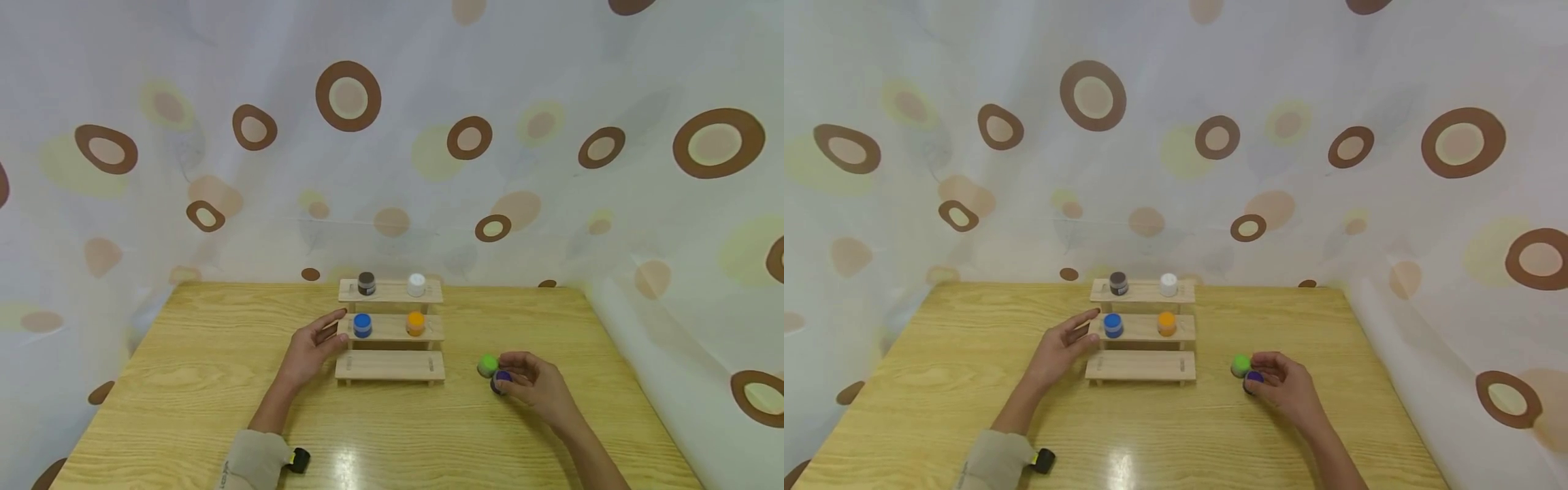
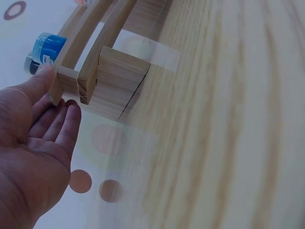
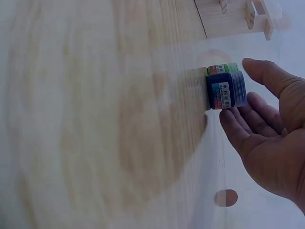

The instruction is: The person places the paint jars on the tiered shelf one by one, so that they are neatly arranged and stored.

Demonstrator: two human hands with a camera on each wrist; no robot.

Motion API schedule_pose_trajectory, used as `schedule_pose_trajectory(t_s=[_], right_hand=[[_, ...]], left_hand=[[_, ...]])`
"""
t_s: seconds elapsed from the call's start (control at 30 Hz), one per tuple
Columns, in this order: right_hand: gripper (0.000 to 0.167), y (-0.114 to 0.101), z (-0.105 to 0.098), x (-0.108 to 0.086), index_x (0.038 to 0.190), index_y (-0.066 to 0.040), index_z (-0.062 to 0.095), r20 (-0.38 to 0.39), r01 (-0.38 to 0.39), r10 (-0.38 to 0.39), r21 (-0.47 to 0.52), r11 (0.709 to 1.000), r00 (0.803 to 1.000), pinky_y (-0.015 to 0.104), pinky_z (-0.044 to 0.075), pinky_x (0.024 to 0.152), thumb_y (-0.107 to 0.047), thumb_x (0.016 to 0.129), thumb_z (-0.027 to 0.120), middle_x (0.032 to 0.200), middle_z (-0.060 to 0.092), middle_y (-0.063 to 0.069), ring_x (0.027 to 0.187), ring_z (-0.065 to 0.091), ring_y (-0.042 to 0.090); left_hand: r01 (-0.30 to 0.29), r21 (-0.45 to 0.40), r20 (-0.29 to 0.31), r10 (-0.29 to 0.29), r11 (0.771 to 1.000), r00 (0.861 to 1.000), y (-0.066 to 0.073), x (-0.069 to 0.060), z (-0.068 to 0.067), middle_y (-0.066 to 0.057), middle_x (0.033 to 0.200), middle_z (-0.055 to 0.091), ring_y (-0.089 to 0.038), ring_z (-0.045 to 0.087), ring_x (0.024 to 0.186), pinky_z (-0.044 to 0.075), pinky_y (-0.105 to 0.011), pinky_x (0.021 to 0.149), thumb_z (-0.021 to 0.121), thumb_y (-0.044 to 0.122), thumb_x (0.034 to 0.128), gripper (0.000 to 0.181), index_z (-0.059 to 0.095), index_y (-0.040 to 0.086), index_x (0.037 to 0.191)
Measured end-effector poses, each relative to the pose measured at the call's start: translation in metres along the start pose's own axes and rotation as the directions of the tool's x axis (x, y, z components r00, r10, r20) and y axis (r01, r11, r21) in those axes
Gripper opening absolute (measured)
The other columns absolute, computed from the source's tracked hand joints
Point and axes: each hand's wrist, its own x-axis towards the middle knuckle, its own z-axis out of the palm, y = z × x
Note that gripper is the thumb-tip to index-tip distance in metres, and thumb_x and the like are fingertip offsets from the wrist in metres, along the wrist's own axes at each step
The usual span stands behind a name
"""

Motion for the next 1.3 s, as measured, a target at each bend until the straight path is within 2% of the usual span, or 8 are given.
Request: schedule_pose_trajectory(t_s=[0.23, 0.43, 0.6, 0.73, 0.83, 1.07, 1.2, 1.3], right_hand=[[0.052, 0.004, 0.003, 0.000, 0.135, 0.006, 0.062, 0.015, -0.059, 0.059, -0.041, 0.997, 0.998, 0.020, 0.057, 0.098, -0.013, 0.093, 0.085, 0.133, 0.066, 0.022, 0.124, 0.066, 0.037], [0.046, 0.003, 0.001, 0.000, 0.132, 0.003, 0.066, -0.006, -0.030, 0.030, -0.114, 0.993, 1.000, 0.026, 0.061, 0.097, -0.016, 0.094, 0.084, 0.130, 0.069, 0.021, 0.122, 0.068, 0.039], [0.043, -0.004, -0.007, 0.000, 0.131, 0.000, 0.069, -0.038, 0.016, -0.022, -0.150, 0.989, 0.999, 0.019, 0.057, 0.098, -0.019, 0.095, 0.083, 0.129, 0.071, 0.017, 0.121, 0.069, 0.032], [0.046, -0.016, -0.015, 0.002, 0.132, 0.002, 0.068, -0.054, 0.053, -0.061, -0.139, 0.989, 0.997, 0.013, 0.054, 0.097, -0.021, 0.096, 0.083, 0.130, 0.070, 0.019, 0.117, 0.069, 0.016], [0.047, -0.026, -0.021, 0.003, 0.133, 0.004, 0.066, -0.058, 0.077, -0.085, -0.123, 0.989, 0.995, 0.013, 0.056, 0.095, -0.020, 0.097, 0.081, 0.131, 0.069, 0.023, 0.113, 0.068, 0.009], [0.041, -0.037, -0.028, 0.006, 0.132, 0.003, 0.067, -0.062, 0.112, -0.119, -0.097, 0.989, 0.991, 0.016, 0.058, 0.094, -0.017, 0.098, 0.079, 0.129, 0.068, 0.023, 0.110, 0.069, 0.006], [0.041, -0.039, -0.024, 0.011, 0.131, 0.006, 0.067, -0.060, 0.137, -0.143, -0.088, 0.987, 0.988, 0.016, 0.057, 0.095, -0.014, 0.097, 0.080, 0.127, 0.069, 0.023, 0.110, 0.069, 0.005], [0.040, -0.042, -0.018, 0.015, 0.129, 0.008, 0.067, -0.049, 0.154, -0.158, -0.075, 0.985, 0.986, 0.017, 0.057, 0.096, -0.012, 0.096, 0.080, 0.127, 0.068, 0.027, 0.109, 0.070, 0.007]], left_hand=[[0.002, 0.007, -0.003, -0.002, 1.000, 1.000, 0.000, 0.000, -0.001, -0.009, 0.161, 0.049, -0.037, 0.046, 0.149, 0.051, -0.044, 0.113, 0.073, 0.018, 0.1027, 0.053, 0.057, 0.015, 0.154], [-0.002, 0.013, -0.009, 0.002, 1.000, 1.000, 0.000, -0.001, 0.000, -0.009, 0.161, 0.050, -0.038, 0.046, 0.148, 0.052, -0.044, 0.113, 0.073, 0.018, 0.1026, 0.054, 0.057, 0.015, 0.154], [-0.011, 0.009, 0.007, 0.011, 1.000, 1.000, -0.001, 0.000, 0.000, -0.007, 0.162, 0.049, -0.036, 0.045, 0.149, 0.050, -0.045, 0.114, 0.073, 0.020, 0.1031, 0.053, 0.057, 0.017, 0.154], [-0.017, 0.004, 0.008, 0.017, 1.000, 1.000, -0.001, 0.002, 0.000, -0.006, 0.162, 0.049, -0.036, 0.045, 0.149, 0.050, -0.045, 0.114, 0.073, 0.020, 0.1028, 0.053, 0.057, 0.017, 0.154], [-0.021, 0.005, 0.011, 0.021, 1.000, 1.000, -0.001, 0.002, -0.001, -0.008, 0.162, 0.048, -0.038, 0.045, 0.149, 0.050, -0.045, 0.114, 0.073, 0.019, 0.1029, 0.054, 0.057, 0.015, 0.154], [-0.018, 0.004, 0.014, 0.018, 1.000, 1.000, -0.002, 0.000, 0.000, -0.011, 0.163, 0.047, -0.040, 0.043, 0.150, 0.050, -0.046, 0.114, 0.072, 0.018, 0.1032, 0.054, 0.056, 0.013, 0.155], [-0.015, 0.003, 0.006, 0.015, 1.000, 1.000, -0.001, 0.000, 0.000, -0.010, 0.163, 0.047, -0.039, 0.044, 0.150, 0.050, -0.044, 0.114, 0.072, 0.017, 0.1031, 0.054, 0.056, 0.013, 0.155], [-0.019, 0.001, 0.008, 0.019, 1.000, 1.000, -0.001, 0.000, 0.000, -0.010, 0.163, 0.048, -0.039, 0.044, 0.149, 0.050, -0.044, 0.114, 0.072, 0.017, 0.1033, 0.055, 0.055, 0.013, 0.155]])
